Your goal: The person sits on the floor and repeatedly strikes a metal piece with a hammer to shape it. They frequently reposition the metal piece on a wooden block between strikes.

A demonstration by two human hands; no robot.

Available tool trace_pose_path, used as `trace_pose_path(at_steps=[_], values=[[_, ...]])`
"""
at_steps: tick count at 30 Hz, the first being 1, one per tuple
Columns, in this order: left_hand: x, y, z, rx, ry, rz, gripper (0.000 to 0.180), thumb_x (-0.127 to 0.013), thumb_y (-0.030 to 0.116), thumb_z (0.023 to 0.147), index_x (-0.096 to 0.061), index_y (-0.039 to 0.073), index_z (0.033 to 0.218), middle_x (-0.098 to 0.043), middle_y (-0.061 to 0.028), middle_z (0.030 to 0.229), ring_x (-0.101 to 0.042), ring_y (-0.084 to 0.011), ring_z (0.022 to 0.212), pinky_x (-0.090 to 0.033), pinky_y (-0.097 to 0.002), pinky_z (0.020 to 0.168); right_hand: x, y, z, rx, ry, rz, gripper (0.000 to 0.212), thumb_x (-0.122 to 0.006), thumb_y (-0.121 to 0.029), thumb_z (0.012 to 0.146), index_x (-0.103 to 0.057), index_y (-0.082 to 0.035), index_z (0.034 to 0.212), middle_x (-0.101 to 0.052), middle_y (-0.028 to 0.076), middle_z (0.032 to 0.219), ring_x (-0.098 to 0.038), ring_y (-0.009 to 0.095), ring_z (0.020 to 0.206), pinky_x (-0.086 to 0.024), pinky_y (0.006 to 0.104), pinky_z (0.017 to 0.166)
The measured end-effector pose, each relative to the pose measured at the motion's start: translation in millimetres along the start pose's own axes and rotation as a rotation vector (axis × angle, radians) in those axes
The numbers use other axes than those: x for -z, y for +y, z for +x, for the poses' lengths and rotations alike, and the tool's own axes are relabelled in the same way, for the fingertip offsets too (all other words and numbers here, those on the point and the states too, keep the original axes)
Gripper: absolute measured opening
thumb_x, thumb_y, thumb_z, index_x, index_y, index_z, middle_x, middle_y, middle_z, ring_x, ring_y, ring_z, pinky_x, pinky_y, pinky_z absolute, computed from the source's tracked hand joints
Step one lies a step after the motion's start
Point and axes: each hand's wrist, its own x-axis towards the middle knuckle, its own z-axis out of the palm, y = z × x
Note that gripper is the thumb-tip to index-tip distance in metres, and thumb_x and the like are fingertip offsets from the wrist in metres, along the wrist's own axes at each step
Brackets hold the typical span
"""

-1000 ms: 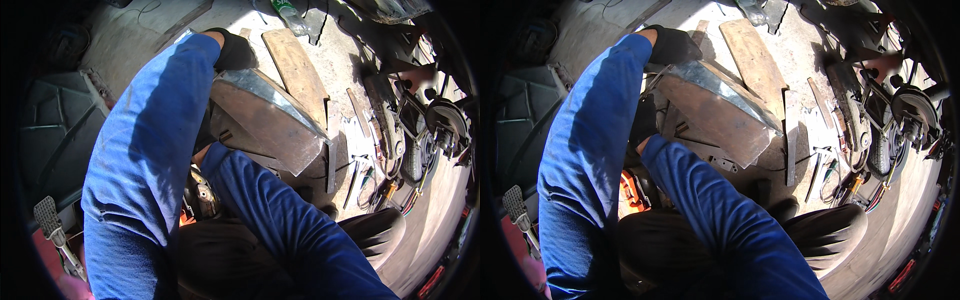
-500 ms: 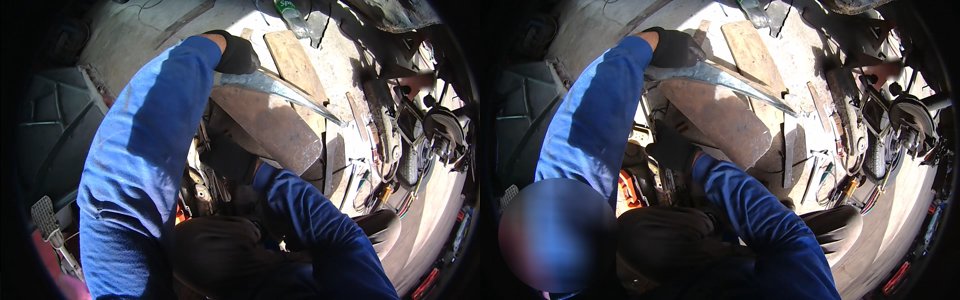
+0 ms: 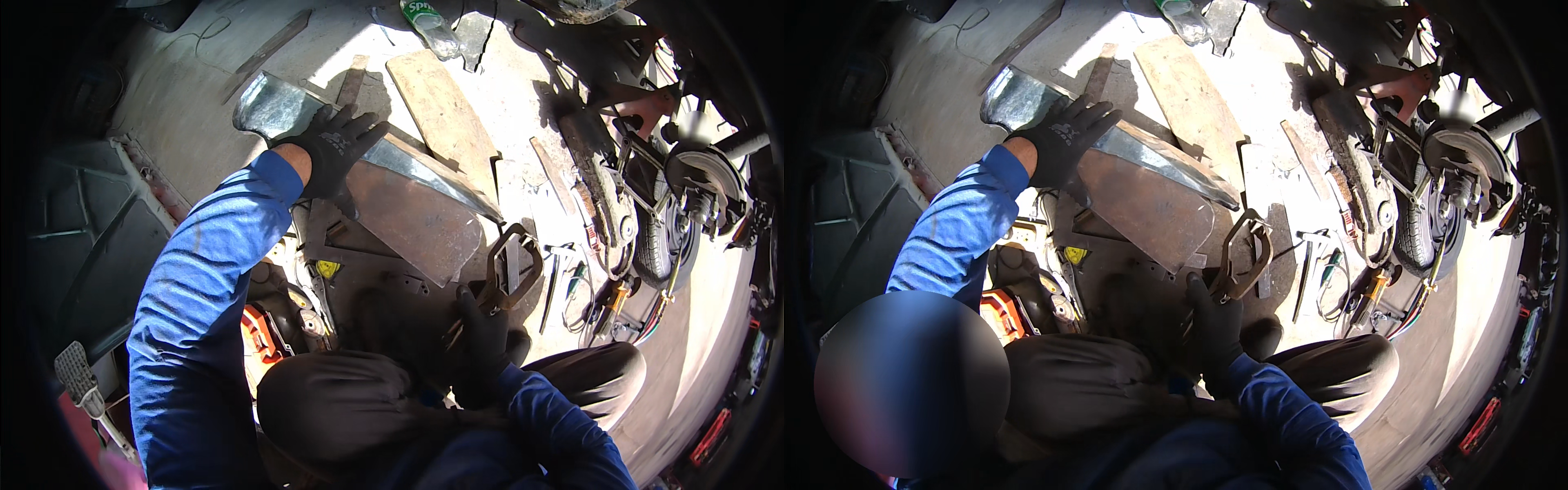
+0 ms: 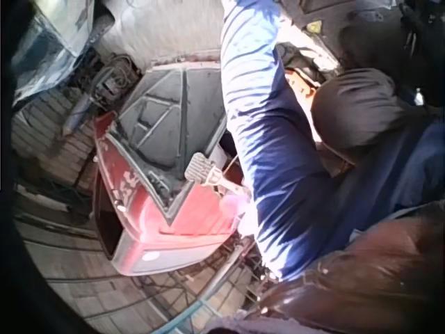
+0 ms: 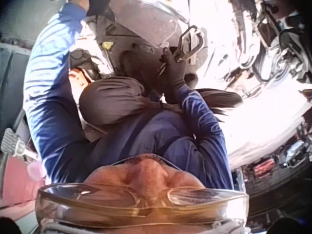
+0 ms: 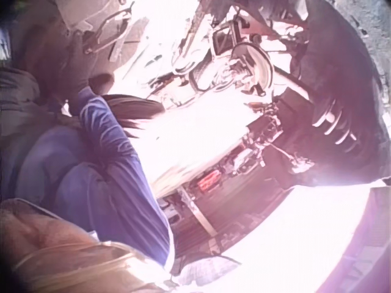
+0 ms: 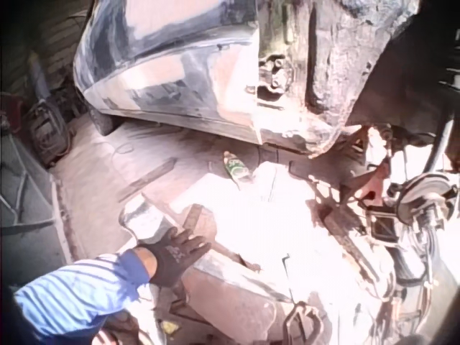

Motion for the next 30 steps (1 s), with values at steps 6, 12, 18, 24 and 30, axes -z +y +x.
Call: trace_pose_path(at_steps=[6, 12, 18, 24, 30], values=[[-8, 8, 7, -0.013, -0.011, 0.144, 0.163, -0.098, 0.069, 0.061, 0.003, 0.015, 0.177, -0.010, -0.0207, 0.183, -0.008, -0.0477, 0.168, -0.015, -0.0659, 0.133, -49, -14, 29, -0.040, -0.110, 0.345, 0.036, -0.080, -0.018, 0.101, -0.071, 0.002, 0.129, -0.077, 0.010, 0.115, -0.073, 0.018, 0.098, -0.060, 0.0344, 0.084], [-17, 5, 26, -0.029, -0.004, 0.136, 0.165, -0.102, 0.060, 0.056, 0.000, 0.009, 0.176, -0.020, -0.0284, 0.178, -0.015, -0.0501, 0.166, -0.015, -0.0600, 0.136, -31, -19, 42, -0.145, -0.101, 0.344, 0.033, -0.081, -0.012, 0.099, -0.072, 0.004, 0.126, -0.078, 0.011, 0.106, -0.074, 0.020, 0.083, -0.063, 0.0350, 0.074], [-20, 55, 1, -0.043, 0.137, 0.027, 0.159, -0.095, 0.074, 0.060, -0.010, 0.004, 0.174, -0.031, -0.0311, 0.172, -0.028, -0.0511, 0.160, -0.019, -0.0592, 0.134, 28, -43, 62, -0.116, 0.013, 0.197, 0.019, -0.081, -0.015, 0.099, -0.076, 0.000, 0.110, -0.073, 0.007, 0.091, -0.070, 0.018, 0.068, -0.060, 0.0298, 0.061], [-30, 150, -4, -0.045, 0.150, -0.304, 0.139, -0.078, 0.081, 0.080, -0.012, 0.003, 0.174, -0.032, -0.0325, 0.170, -0.031, -0.0508, 0.159, -0.026, -0.0568, 0.131, 125, -88, 88, 0.102, 0.045, -0.075, 0.020, -0.084, -0.016, 0.096, -0.078, 0.000, 0.105, -0.071, 0.003, 0.079, -0.066, 0.014, 0.063, -0.053, 0.0280, 0.057], [-29, 122, 6, -0.188, -0.095, -0.761, 0.094, -0.049, 0.071, 0.107, -0.021, 0.012, 0.175, -0.044, -0.0276, 0.167, -0.044, -0.0447, 0.155, -0.034, -0.0506, 0.128, 151, -95, 92, 0.167, 0.065, -0.153, 0.029, -0.069, -0.019, 0.107, -0.070, 0.006, 0.122, -0.078, 0.012, 0.098, -0.076, 0.020, 0.072, -0.058, 0.0304, 0.054]])
